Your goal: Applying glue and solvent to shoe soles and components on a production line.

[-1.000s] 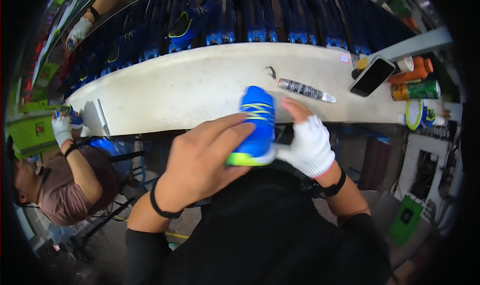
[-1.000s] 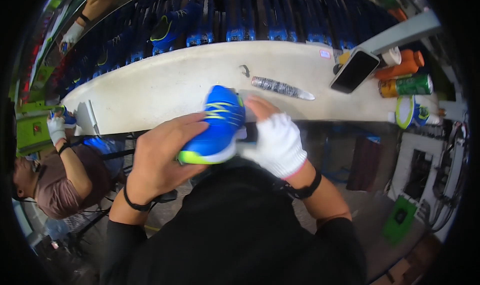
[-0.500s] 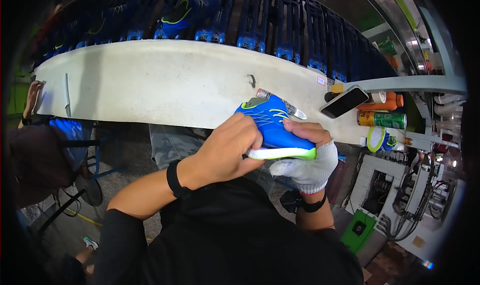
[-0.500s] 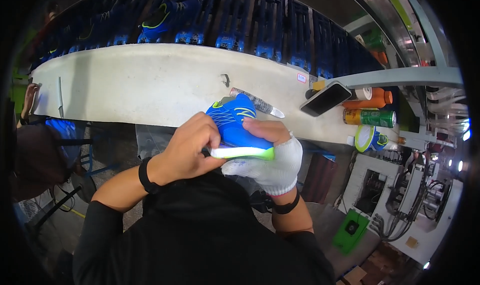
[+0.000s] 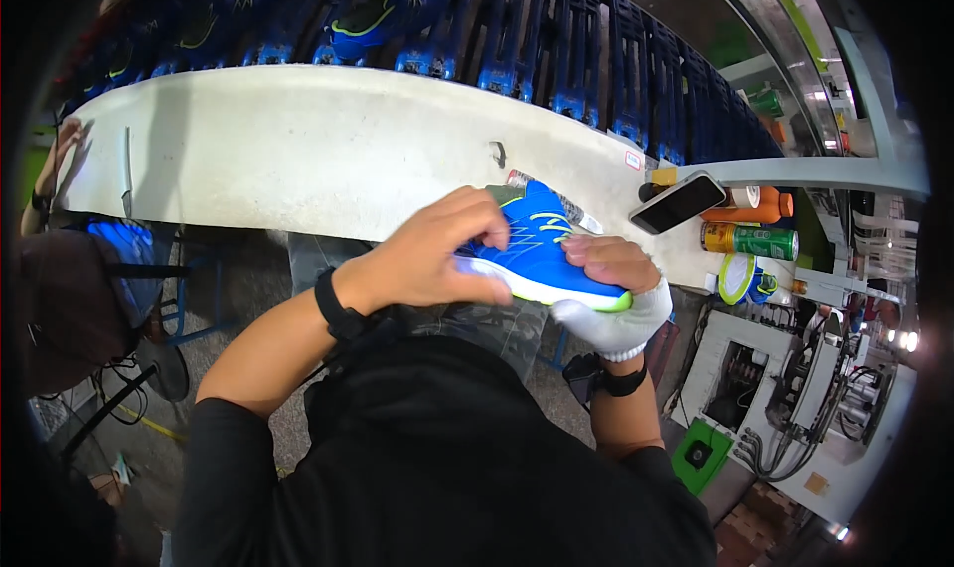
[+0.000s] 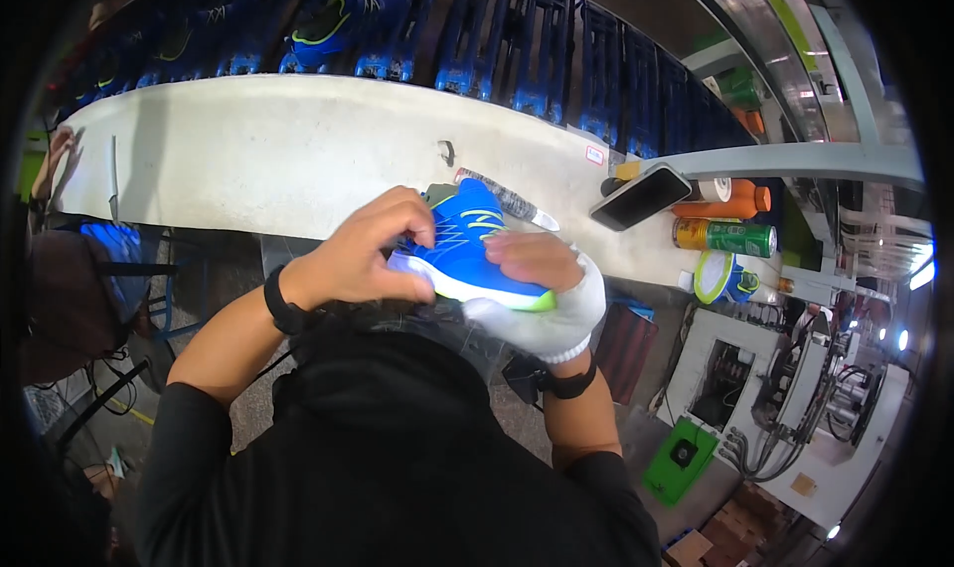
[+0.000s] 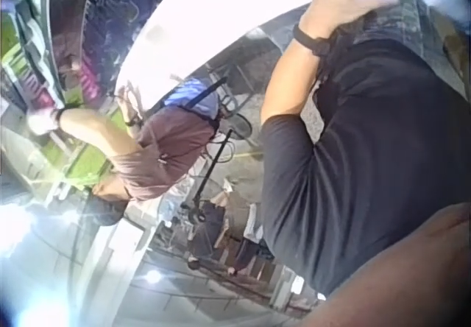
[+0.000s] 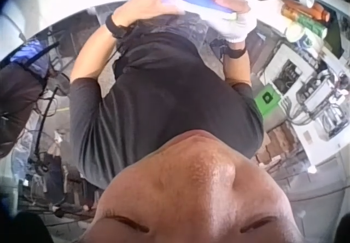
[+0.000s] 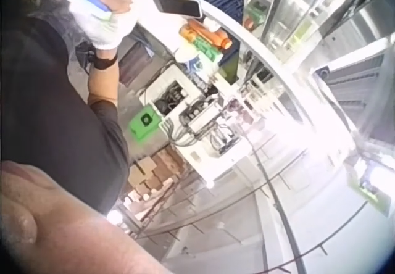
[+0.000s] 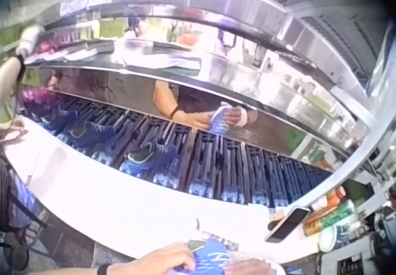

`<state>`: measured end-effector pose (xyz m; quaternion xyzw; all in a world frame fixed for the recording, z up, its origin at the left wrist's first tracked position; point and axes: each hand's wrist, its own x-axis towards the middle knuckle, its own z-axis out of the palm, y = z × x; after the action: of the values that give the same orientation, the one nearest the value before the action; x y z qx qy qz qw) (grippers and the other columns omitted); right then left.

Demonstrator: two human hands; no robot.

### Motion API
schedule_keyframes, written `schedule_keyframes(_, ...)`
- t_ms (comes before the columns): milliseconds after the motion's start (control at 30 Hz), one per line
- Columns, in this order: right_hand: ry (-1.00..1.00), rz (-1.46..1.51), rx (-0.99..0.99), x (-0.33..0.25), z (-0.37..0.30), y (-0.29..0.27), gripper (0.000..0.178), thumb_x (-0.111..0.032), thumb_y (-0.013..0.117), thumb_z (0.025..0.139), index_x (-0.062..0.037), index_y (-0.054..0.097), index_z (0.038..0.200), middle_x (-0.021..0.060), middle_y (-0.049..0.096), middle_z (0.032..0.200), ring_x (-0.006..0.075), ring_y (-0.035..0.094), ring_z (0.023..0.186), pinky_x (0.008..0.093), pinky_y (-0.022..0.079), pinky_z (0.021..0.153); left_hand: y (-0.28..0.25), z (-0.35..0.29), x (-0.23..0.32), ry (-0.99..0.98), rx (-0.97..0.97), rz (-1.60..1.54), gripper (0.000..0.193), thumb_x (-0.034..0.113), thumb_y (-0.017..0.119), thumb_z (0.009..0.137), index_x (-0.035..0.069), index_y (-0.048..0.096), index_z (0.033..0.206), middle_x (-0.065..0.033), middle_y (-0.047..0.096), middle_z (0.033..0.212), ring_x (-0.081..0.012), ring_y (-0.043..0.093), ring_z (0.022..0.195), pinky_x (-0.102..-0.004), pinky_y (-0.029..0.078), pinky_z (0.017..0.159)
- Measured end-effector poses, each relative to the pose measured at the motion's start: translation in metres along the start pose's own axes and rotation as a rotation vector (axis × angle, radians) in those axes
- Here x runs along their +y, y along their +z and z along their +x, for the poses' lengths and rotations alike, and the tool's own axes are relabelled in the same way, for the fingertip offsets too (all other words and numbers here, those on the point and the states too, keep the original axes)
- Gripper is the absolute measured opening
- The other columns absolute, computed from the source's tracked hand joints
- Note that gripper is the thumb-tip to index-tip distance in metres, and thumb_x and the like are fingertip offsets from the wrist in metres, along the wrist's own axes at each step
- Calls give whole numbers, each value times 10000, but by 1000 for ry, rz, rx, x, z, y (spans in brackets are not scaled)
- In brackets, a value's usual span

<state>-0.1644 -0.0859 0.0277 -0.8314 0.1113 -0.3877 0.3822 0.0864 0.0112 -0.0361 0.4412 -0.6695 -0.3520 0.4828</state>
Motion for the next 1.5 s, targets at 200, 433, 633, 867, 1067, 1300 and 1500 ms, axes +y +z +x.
schedule_keyframes(200, 488, 788, 764, 26, -11, 31, 358, -444, 625, 1127, -87, 642, 1138, 168, 729, 1027, 333, 754, 1023, 569, 598, 1025, -41, -29, 12, 161, 180, 572, 480, 45, 794, 884, 37, 661, 1345, -199, 679, 1415, -397, 677, 1272, -468, 570, 1046)
schedule_keyframes(433, 286, 380, -16, 38, 44, 73, 764, -381, 849, 950, 28, 538, 1516, 202, 696, 1429, 303, 646, 1378, 437, 480, 1194, -101, 9, 72, 87, 18, 506, 790, 308, 983, 661, 31, 632, 1312, -234, 734, 1161, -437, 738, 1041, -463, 602, 909)
schedule_keyframes(633, 160, 392, -43, 39, 96, 87, 731, -321, 850, 910, -10, 494, 1468, 228, 601, 1506, 347, 568, 1463, 494, 443, 1243, -110, 31, 78, -192, -75, 518, 741, 303, 966, 704, 22, 610, 1290, -267, 776, 989, -488, 762, 942, -475, 618, 831)
schedule_keyframes(867, 168, 1329, 407, 78, 95, 113, 469, -395, 684, 1046, -74, 535, 1354, 109, 609, 1193, 246, 601, 1172, 428, 511, 1052, -126, 30, 65, -402, -22, 443, 842, 253, 1021, 690, -20, 585, 1356, -269, 794, 1015, -433, 793, 959, -435, 627, 874)
schedule_keyframes(1067, 142, 987, 255, 64, 105, 112, 430, -395, 631, 1113, -99, 497, 1395, 81, 521, 1274, 199, 542, 1173, 391, 447, 1082, -127, 42, 72, -445, -48, 456, 843, 280, 1005, 711, -48, 577, 1359, -286, 785, 1006, -439, 788, 952, -440, 629, 864)
schedule_keyframes(1300, 347, 678, 217, 42, 97, 84, 673, -593, 710, 1024, -96, 474, 1412, 102, 502, 1366, 227, 499, 1337, 412, 398, 1202, -102, 64, 91, -232, -147, 641, 716, 288, 976, 734, -36, 572, 1228, -275, 760, 882, -490, 754, 856, -514, 610, 794)
schedule_keyframes(1500, 435, 701, 285, 25, 67, 63, 829, -577, 702, 1004, -35, 408, 1558, 138, 538, 1457, 272, 566, 1364, 430, 437, 1195, -82, 68, 103, 91, -232, 764, 636, 239, 957, 756, -7, 575, 1200, -202, 751, 825, -423, 769, 795, -500, 597, 723)
